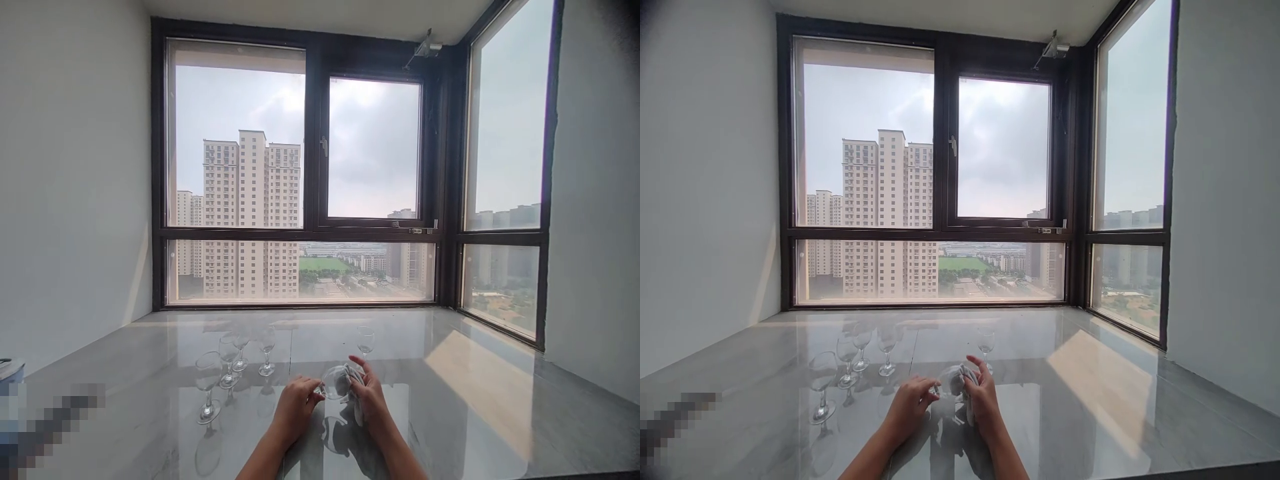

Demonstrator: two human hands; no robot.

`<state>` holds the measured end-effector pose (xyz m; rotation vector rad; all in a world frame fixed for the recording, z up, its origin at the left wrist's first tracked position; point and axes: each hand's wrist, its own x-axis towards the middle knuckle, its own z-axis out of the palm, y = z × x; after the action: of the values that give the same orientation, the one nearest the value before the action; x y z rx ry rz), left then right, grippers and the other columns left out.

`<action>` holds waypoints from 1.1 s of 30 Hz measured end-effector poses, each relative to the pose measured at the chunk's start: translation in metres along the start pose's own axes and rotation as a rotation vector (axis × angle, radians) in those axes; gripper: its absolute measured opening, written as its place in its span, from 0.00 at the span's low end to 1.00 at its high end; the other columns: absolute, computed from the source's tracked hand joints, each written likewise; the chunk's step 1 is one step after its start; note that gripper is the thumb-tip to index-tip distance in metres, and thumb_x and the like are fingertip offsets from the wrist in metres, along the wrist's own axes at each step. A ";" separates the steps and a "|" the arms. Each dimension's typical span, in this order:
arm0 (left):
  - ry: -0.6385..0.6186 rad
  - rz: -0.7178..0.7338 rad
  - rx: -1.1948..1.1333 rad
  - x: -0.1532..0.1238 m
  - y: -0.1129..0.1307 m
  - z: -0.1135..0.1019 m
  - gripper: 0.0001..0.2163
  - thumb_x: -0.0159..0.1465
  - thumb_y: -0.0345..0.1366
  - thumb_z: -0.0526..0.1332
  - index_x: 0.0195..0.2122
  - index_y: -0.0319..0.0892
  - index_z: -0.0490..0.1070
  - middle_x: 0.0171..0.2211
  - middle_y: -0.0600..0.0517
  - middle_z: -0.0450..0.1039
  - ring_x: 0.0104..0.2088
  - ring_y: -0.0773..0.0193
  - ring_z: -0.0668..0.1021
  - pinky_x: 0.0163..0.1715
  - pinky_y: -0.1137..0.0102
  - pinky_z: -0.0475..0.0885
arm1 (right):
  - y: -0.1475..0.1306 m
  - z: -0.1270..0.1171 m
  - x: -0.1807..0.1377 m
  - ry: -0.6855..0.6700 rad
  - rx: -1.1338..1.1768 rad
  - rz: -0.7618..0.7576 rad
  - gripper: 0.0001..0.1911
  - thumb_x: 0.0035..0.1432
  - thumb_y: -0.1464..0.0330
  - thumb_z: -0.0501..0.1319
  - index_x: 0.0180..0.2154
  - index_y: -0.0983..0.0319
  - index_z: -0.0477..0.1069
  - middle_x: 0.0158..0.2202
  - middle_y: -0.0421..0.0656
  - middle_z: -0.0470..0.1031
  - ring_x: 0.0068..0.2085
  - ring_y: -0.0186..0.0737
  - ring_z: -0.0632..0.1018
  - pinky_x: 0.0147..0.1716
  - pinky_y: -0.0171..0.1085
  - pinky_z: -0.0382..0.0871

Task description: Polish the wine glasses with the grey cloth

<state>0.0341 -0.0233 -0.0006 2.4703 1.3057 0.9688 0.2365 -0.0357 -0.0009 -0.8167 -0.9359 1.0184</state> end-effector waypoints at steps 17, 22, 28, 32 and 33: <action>0.277 -0.184 -0.325 0.011 -0.022 0.010 0.18 0.64 0.49 0.58 0.23 0.44 0.69 0.21 0.53 0.68 0.27 0.62 0.69 0.30 0.69 0.60 | 0.028 -0.001 0.001 -0.101 -0.511 -0.204 0.34 0.45 0.66 0.60 0.57 0.59 0.63 0.29 0.35 0.77 0.32 0.43 0.79 0.38 0.41 0.71; 0.185 -0.210 -0.562 0.015 -0.018 0.011 0.18 0.59 0.53 0.62 0.26 0.41 0.75 0.21 0.52 0.74 0.25 0.62 0.72 0.29 0.69 0.63 | 0.023 0.003 -0.006 -0.131 -0.420 -0.130 0.44 0.43 0.65 0.65 0.63 0.57 0.58 0.49 0.48 0.80 0.45 0.48 0.82 0.49 0.46 0.74; 0.029 -0.184 -0.588 0.012 -0.008 0.010 0.18 0.58 0.50 0.65 0.34 0.38 0.82 0.30 0.46 0.83 0.31 0.58 0.78 0.33 0.68 0.68 | 0.025 0.010 -0.013 -0.355 -0.254 -0.031 0.47 0.46 0.67 0.66 0.67 0.58 0.53 0.47 0.48 0.81 0.43 0.48 0.83 0.44 0.45 0.75; -0.004 -0.154 -0.626 0.011 -0.007 0.010 0.17 0.61 0.48 0.62 0.37 0.39 0.83 0.34 0.45 0.83 0.36 0.54 0.79 0.36 0.66 0.70 | 0.020 0.015 -0.017 -0.385 -0.301 -0.045 0.44 0.47 0.67 0.65 0.66 0.59 0.57 0.36 0.42 0.82 0.37 0.47 0.81 0.40 0.44 0.74; -0.010 -0.150 -0.653 0.012 -0.007 0.010 0.17 0.62 0.48 0.62 0.36 0.39 0.83 0.34 0.45 0.83 0.38 0.54 0.79 0.38 0.65 0.71 | 0.018 0.017 -0.018 -0.369 -0.322 -0.041 0.43 0.47 0.66 0.66 0.65 0.58 0.59 0.35 0.42 0.82 0.37 0.48 0.81 0.40 0.44 0.74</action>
<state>0.0402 -0.0089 -0.0056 1.8528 0.9487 1.1187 0.2114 -0.0450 -0.0149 -0.8849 -1.4542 1.0147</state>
